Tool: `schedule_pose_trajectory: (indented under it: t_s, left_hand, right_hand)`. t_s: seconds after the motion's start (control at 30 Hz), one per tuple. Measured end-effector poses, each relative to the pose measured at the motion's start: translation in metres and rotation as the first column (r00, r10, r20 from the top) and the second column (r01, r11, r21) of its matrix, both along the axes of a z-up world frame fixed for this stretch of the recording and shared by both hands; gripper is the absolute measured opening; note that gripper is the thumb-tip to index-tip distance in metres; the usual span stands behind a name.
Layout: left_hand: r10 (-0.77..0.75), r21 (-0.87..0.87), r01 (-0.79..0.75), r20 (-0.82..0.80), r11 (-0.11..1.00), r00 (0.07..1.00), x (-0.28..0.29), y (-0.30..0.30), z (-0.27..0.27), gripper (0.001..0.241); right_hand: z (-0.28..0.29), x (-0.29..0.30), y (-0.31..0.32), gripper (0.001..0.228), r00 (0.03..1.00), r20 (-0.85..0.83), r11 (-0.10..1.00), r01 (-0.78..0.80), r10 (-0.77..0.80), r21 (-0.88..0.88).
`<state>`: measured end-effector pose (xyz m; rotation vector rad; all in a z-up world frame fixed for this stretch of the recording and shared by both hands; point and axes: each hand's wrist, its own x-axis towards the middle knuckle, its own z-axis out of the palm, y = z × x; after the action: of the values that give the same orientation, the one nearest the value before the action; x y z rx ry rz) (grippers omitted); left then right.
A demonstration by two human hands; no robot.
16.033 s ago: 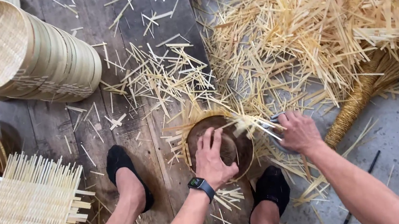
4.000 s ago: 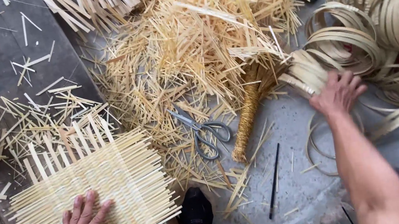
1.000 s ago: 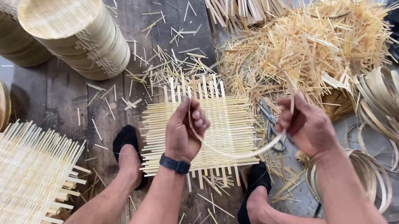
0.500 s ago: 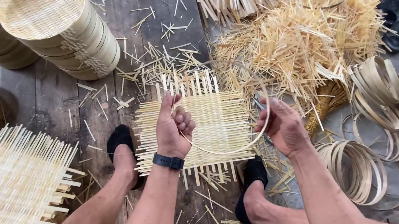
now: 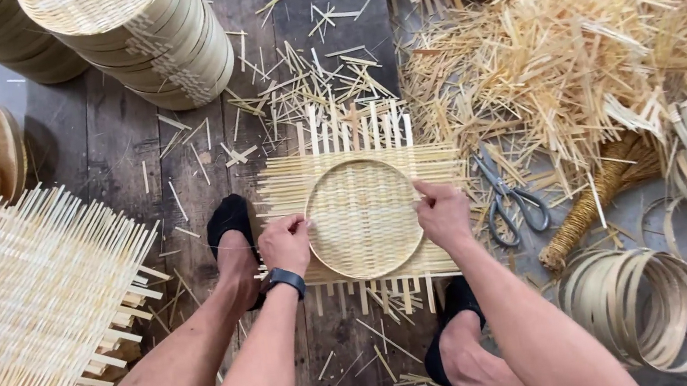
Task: The person weaves bamboo strips into a flat woven panel, presses a woven circular basket base onto a wooden mold, and trims excess bamboo strips with scissors. They bend and interlace strips by hand, fit a bamboo rim ring around the work, and place finished woven pieces onto a stack.
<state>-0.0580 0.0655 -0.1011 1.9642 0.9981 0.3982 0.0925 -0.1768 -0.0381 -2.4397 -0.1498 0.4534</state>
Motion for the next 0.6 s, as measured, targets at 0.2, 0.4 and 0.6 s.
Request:
schedule_pose_trajectory:
  t_s: [0.2, 0.4, 0.6]
  left_hand:
    - [-0.074, -0.038, 0.07, -0.103, 0.997, 0.992, 0.002, 0.004, -0.002, 0.02]
    - [-0.101, -0.069, 0.088, -0.216, 0.994, 0.971, 0.007, 0.012, -0.011, 0.017]
    - [-0.12, -0.301, 0.07, -0.151, 0.951, 0.981, 0.026, 0.028, -0.027, 0.015]
  right_hand:
    - [-0.014, -0.014, -0.01, 0.037, 0.993, 0.0, 0.993, 0.121, -0.121, -0.005]
    - [0.001, -0.018, -0.008, 0.027, 0.96, -0.094, 0.965, 0.262, -0.264, -0.029]
    - [-0.014, -0.003, -0.006, 0.024, 0.975, -0.023, 0.975, 0.22, -0.221, -0.035]
